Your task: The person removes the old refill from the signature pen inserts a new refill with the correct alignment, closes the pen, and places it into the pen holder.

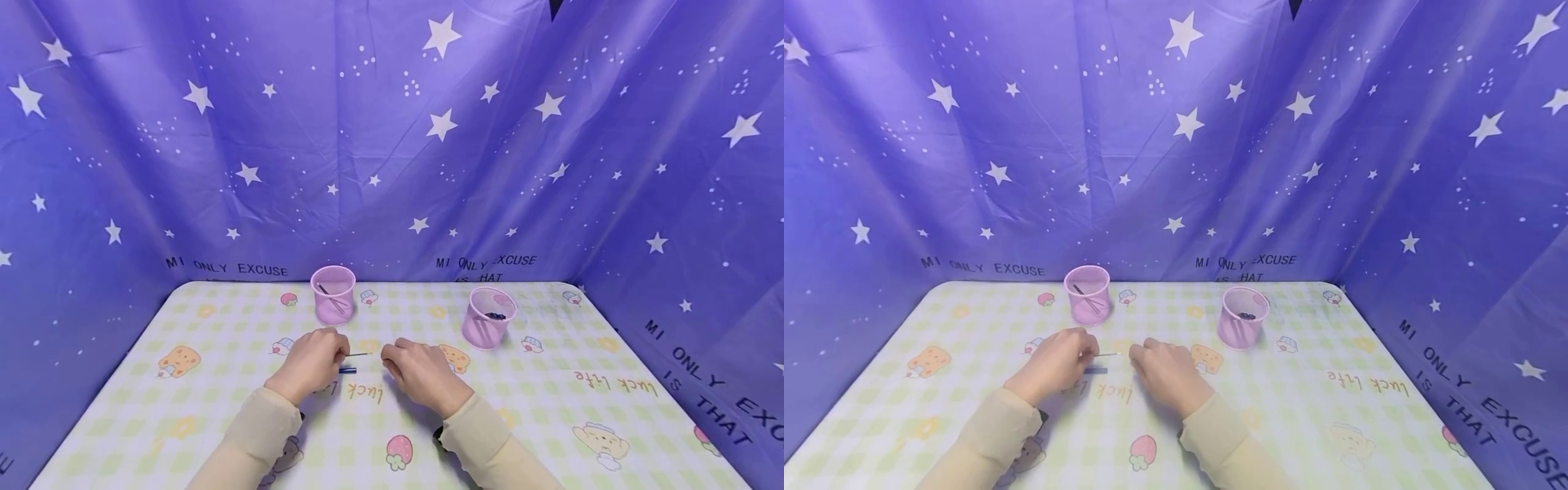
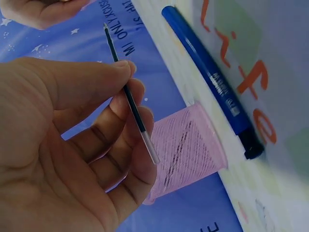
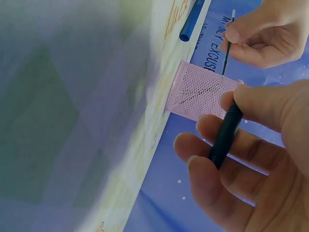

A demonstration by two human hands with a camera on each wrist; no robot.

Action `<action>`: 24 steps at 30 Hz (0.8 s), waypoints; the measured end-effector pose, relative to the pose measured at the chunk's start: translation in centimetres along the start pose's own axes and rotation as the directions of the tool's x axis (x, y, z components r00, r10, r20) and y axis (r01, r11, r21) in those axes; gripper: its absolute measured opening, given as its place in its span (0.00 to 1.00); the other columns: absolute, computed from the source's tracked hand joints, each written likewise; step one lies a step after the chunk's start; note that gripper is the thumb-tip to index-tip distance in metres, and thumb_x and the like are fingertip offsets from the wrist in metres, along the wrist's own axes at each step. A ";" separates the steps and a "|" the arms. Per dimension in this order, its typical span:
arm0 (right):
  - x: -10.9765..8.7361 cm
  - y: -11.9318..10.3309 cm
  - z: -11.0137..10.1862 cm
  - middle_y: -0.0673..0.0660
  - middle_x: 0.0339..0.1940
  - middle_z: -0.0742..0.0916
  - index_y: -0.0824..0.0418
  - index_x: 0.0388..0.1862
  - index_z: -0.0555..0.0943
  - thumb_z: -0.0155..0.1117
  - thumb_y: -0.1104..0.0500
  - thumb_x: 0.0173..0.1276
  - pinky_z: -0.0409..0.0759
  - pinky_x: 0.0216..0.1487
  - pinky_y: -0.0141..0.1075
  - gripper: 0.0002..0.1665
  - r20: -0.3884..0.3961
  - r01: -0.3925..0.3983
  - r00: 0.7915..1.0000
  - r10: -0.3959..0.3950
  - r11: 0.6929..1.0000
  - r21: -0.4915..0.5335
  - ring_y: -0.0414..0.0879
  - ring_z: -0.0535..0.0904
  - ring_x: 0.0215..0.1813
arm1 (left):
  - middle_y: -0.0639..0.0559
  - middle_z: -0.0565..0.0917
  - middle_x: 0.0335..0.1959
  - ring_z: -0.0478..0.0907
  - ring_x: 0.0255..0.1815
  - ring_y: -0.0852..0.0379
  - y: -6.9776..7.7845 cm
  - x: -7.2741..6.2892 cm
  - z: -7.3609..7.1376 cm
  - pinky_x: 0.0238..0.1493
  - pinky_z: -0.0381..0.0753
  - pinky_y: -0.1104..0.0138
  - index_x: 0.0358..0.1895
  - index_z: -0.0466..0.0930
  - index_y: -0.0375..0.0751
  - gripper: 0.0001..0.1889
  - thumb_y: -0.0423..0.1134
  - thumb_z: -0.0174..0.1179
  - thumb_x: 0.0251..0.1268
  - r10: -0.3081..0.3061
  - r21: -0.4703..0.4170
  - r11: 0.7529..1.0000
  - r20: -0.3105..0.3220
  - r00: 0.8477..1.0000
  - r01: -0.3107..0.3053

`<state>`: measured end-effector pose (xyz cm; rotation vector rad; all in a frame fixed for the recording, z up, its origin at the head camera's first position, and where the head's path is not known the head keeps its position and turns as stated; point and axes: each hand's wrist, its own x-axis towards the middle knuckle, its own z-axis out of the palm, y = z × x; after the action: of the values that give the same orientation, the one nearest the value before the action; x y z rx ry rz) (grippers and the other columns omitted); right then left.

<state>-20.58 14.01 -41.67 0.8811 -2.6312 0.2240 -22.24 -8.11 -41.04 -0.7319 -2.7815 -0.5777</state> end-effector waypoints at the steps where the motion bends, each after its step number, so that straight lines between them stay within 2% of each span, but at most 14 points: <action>1: 0.0 0.0 0.0 0.43 0.25 0.76 0.47 0.33 0.79 0.59 0.54 0.68 0.68 0.19 0.35 0.04 -0.002 0.000 1.000 0.000 1.000 0.000 0.41 0.74 0.22 | 0.59 0.74 0.24 0.71 0.26 0.61 0.0 0.1 0.1 0.32 0.73 0.63 0.26 0.83 0.45 0.07 0.27 0.63 0.52 0.004 0.003 1.000 -0.004 1.000 -0.004; 6: -0.1 0.0 -0.2 0.43 0.24 0.76 0.47 0.31 0.78 0.61 0.55 0.67 0.69 0.20 0.35 0.04 -0.010 0.000 1.000 0.000 1.000 -0.004 0.41 0.74 0.22 | 0.59 0.72 0.22 0.69 0.24 0.61 0.0 0.6 0.7 0.31 0.72 0.64 0.24 0.81 0.47 0.08 0.27 0.64 0.51 0.017 0.006 1.000 0.006 1.000 -0.018; 11: 0.0 0.0 -0.3 0.43 0.24 0.75 0.47 0.31 0.77 0.61 0.55 0.67 0.70 0.20 0.36 0.04 -0.012 -0.001 1.000 0.001 1.000 -0.008 0.42 0.75 0.23 | 0.59 0.74 0.23 0.70 0.25 0.61 -0.2 1.2 1.2 0.32 0.74 0.64 0.25 0.82 0.46 0.07 0.28 0.64 0.51 0.013 0.012 1.000 0.031 0.999 -0.013; 24: 0.0 -0.2 -0.5 0.43 0.26 0.78 0.46 0.34 0.80 0.61 0.53 0.67 0.72 0.21 0.37 0.02 0.004 -0.008 1.000 0.008 1.000 0.006 0.44 0.77 0.24 | 0.58 0.78 0.22 0.73 0.23 0.59 -0.1 2.2 1.4 0.31 0.75 0.62 0.22 0.81 0.47 0.09 0.26 0.61 0.47 0.061 0.069 0.996 0.043 0.997 -0.064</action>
<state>-20.34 13.99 -41.17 0.8744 -2.6391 0.2327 -24.34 -6.70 -41.67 -0.8219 -2.7891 -0.4560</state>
